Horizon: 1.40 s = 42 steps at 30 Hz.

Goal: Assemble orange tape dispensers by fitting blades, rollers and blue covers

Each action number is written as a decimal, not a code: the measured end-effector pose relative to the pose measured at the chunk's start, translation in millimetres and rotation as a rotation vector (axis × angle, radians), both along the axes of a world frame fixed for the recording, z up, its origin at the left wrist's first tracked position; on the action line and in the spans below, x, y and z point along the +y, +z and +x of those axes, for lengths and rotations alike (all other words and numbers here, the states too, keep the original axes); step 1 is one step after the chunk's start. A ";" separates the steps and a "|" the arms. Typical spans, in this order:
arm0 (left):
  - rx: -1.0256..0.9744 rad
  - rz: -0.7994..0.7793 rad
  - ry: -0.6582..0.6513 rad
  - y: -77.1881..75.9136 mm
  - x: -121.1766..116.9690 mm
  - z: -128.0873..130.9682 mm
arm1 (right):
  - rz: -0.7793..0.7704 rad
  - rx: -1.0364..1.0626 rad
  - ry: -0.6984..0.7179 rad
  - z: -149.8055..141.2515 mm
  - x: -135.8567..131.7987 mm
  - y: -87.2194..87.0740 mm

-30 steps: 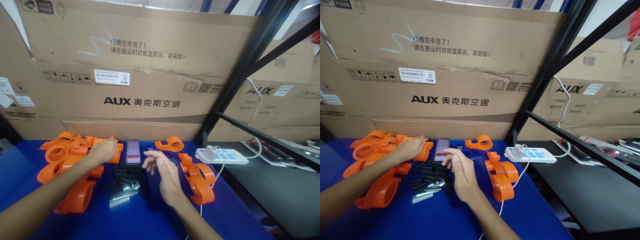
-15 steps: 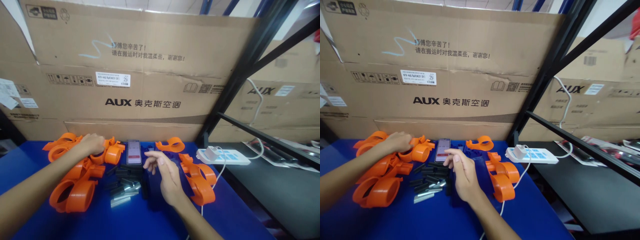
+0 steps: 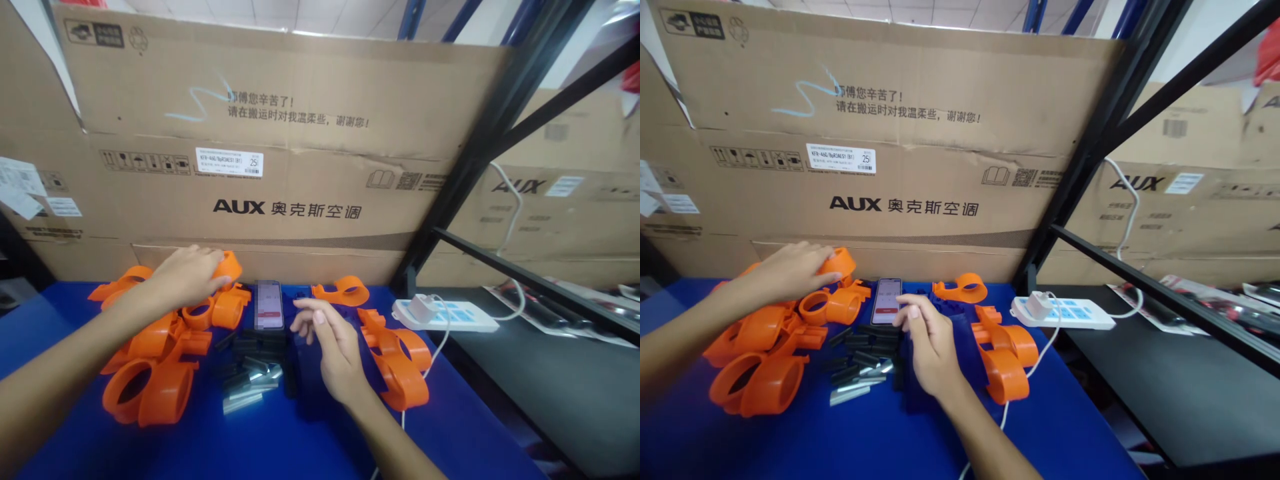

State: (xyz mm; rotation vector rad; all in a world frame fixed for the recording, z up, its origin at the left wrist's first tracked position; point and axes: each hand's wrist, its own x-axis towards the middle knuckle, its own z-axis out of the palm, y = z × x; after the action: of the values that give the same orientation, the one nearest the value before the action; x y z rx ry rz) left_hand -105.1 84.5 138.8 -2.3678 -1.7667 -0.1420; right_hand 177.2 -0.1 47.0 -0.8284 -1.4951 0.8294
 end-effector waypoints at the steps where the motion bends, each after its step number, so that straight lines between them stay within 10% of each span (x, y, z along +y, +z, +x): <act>1: -0.012 0.059 -0.057 1.3 -9.7 13.3 | -0.027 0.037 -0.005 -0.4 2.3 -0.2; 7: -0.049 0.257 -0.546 -36.6 -67.2 91.9 | -0.346 0.396 0.123 -1.7 11.1 5.7; 13: -0.386 0.319 -0.725 -91.8 -82.2 94.9 | -0.420 0.459 0.136 -2.0 10.7 6.5; 16: -0.942 0.164 -0.571 -106.7 -80.8 93.9 | -0.435 0.538 0.154 -5.4 9.7 4.9; 20: -1.822 -0.422 -0.315 -115.9 -73.0 111.9 | -0.459 0.528 0.236 -9.7 4.1 10.7; 23: -2.124 -0.730 -0.215 -120.1 -66.7 125.4 | -0.485 0.444 0.353 -12.9 0.0 13.7; 36: -2.159 -0.442 0.060 -125.4 -58.3 101.4 | -0.001 -0.505 -0.073 5.9 8.3 4.4; 42: -2.068 -0.511 0.098 -136.9 -54.1 87.1 | 0.124 -1.082 0.262 9.1 -1.5 4.8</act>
State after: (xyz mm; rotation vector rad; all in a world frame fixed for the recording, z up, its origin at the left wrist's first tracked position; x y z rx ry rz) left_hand -18.0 30.4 1.9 -1.9598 -2.3475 -3.2931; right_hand 186.3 -1.6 51.8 -1.0649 -2.6156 0.4436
